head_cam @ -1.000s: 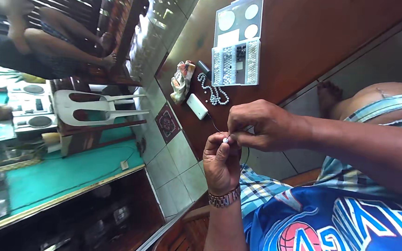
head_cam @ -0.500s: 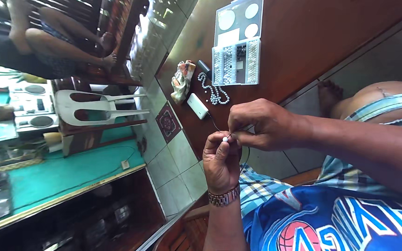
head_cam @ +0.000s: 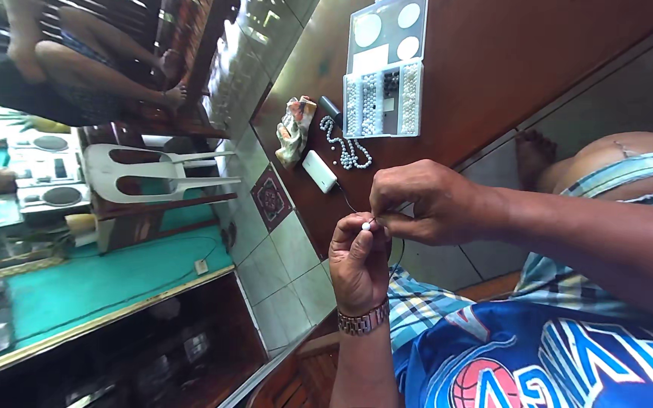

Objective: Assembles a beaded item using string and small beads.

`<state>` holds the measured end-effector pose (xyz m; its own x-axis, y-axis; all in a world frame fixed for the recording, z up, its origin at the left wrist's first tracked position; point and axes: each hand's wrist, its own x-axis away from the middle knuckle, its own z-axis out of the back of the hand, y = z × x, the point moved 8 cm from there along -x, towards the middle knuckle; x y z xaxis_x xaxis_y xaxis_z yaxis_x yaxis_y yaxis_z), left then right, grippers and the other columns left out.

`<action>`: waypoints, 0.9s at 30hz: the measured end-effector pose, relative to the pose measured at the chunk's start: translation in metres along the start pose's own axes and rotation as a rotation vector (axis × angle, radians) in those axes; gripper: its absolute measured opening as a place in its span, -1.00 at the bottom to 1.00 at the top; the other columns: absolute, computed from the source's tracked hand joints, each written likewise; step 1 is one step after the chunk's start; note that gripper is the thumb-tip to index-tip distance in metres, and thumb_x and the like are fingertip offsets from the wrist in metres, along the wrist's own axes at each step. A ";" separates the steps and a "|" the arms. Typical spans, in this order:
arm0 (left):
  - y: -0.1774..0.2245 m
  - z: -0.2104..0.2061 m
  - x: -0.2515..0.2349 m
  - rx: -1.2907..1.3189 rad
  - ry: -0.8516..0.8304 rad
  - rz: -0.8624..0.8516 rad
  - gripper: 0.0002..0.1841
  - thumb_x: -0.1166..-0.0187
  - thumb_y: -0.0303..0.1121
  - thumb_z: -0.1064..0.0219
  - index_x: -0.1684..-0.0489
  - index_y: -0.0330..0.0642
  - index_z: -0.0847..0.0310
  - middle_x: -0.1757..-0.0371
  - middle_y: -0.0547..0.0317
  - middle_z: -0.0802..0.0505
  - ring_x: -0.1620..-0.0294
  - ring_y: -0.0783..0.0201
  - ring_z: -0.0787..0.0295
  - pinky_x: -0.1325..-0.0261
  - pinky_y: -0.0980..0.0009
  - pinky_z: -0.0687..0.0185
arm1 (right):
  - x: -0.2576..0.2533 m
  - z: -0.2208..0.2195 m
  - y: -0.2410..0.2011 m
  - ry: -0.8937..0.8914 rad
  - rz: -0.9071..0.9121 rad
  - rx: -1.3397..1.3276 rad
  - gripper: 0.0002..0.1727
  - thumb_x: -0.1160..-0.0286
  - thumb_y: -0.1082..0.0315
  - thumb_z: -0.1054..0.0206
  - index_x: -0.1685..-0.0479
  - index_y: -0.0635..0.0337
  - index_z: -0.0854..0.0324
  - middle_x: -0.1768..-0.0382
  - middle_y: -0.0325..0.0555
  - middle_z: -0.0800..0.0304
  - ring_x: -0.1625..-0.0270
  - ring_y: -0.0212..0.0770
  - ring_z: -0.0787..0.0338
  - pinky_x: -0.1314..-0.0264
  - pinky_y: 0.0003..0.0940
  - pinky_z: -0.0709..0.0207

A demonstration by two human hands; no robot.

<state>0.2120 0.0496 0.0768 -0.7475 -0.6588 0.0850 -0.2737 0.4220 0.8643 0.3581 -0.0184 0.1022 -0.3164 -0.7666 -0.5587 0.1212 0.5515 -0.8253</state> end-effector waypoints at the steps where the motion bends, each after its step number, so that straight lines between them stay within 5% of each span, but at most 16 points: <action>1: 0.000 0.000 0.000 0.001 0.003 -0.001 -0.85 -0.58 -0.47 -0.40 0.00 -0.26 -0.79 0.06 -0.06 -0.88 0.07 0.19 -0.85 -0.08 0.27 -0.78 | 0.000 0.000 0.000 -0.001 0.001 0.004 -0.96 -0.39 0.50 -0.44 0.38 0.22 -0.74 0.38 -0.26 -0.74 0.29 -0.50 -0.72 0.27 -0.60 -0.65; 27: -0.003 0.003 0.002 0.015 0.026 0.011 -0.86 -0.57 -0.48 -0.42 0.02 -0.28 -0.79 0.06 -0.08 -0.87 0.08 0.19 -0.86 -0.07 0.27 -0.79 | 0.000 -0.004 0.000 -0.032 0.017 0.038 -0.91 -0.41 0.48 -0.44 0.42 0.20 -0.73 0.40 -0.27 -0.72 0.28 -0.48 -0.71 0.28 -0.58 -0.63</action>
<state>0.2096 0.0489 0.0729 -0.7343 -0.6703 0.1077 -0.2748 0.4386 0.8557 0.3544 -0.0174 0.1022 -0.2842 -0.7675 -0.5747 0.1621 0.5523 -0.8177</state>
